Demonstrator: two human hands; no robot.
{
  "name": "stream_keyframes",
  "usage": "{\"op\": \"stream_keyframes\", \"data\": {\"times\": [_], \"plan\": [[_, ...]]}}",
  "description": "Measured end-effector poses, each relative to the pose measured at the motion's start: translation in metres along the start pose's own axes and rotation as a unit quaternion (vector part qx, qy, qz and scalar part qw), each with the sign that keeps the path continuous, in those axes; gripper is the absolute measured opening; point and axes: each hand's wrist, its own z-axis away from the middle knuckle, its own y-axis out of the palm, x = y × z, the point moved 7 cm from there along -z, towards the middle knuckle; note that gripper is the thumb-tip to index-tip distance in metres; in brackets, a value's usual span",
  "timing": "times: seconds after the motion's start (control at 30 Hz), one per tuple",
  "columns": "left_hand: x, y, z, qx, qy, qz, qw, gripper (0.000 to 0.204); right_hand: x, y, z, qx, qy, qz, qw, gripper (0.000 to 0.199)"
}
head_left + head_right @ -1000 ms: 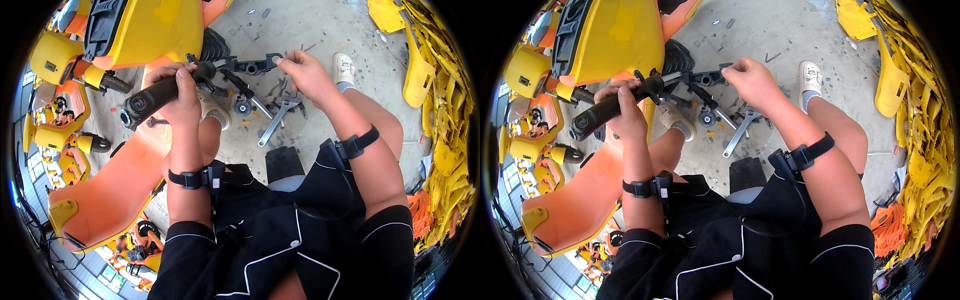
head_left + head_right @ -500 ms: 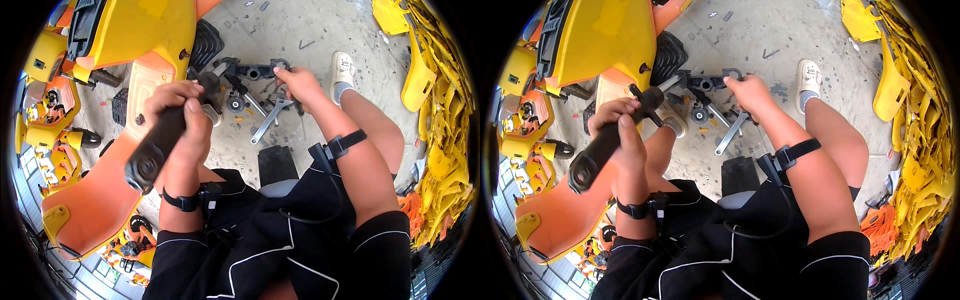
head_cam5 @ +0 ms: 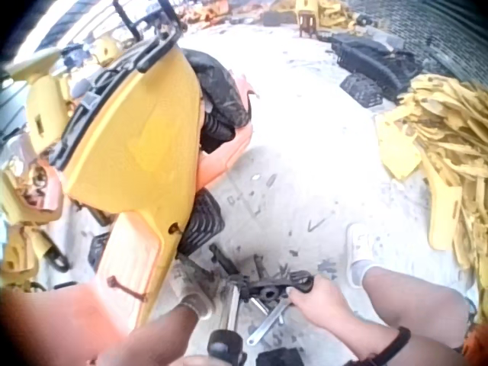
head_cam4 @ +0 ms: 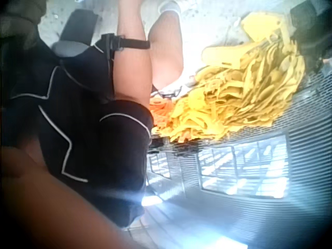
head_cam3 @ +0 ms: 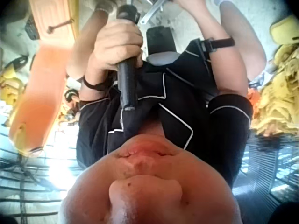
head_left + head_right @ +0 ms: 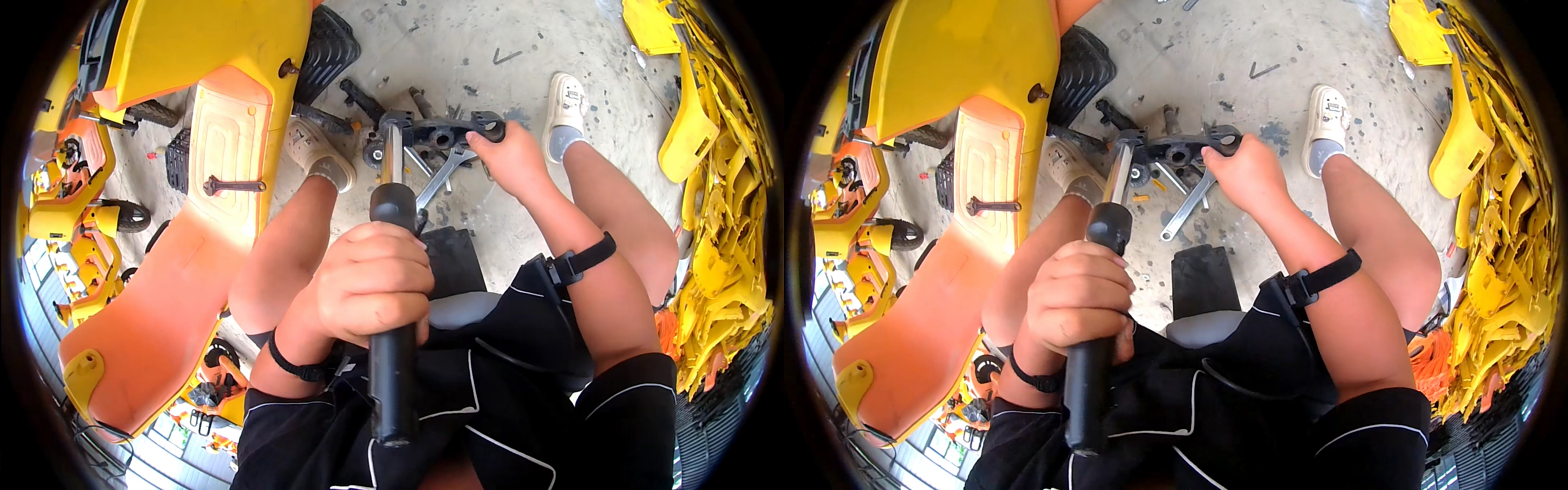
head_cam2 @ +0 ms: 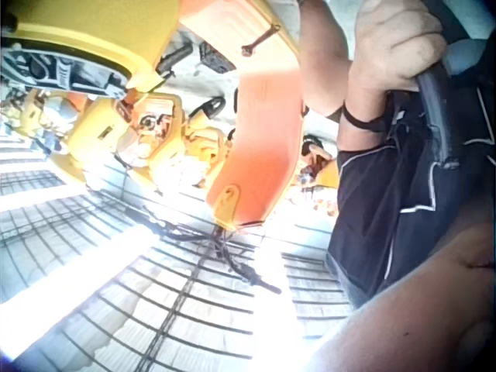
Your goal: The person sits on the floor and assembles a scooter handlebar assembly. They insert a metal tube into a black plastic housing, attach a handlebar clamp, and use a wrench to tighten the bolts. They then attach rubber grips to the handlebar ends.
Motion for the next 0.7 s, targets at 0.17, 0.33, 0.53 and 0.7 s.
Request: {"op": "stream_keyframes", "data": {"times": [0.17, 0.33, 0.53, 0.7], "plan": [[-0.001, 0.004, -0.002, 0.025, 0.018, -0.014, 0.999, 0.015, 0.009, -0.008, 0.003, -0.008, -0.018, 0.019, 1.000, 0.057], [-0.001, 0.003, -0.001, 0.001, 0.038, -0.038, 0.999, 0.017, 0.012, -0.010, 0.002, -0.010, -0.022, 0.029, 0.999, 0.057], [-0.005, 0.006, 0.005, -0.052, 0.038, -0.090, 0.994, 0.020, 0.016, -0.011, 0.003, -0.013, -0.018, 0.055, 0.998, 0.057], [-0.006, 0.007, 0.005, -0.077, 0.042, -0.115, 0.989, 0.027, 0.018, -0.015, 0.004, -0.029, -0.018, 0.048, 0.998, 0.056]]}}
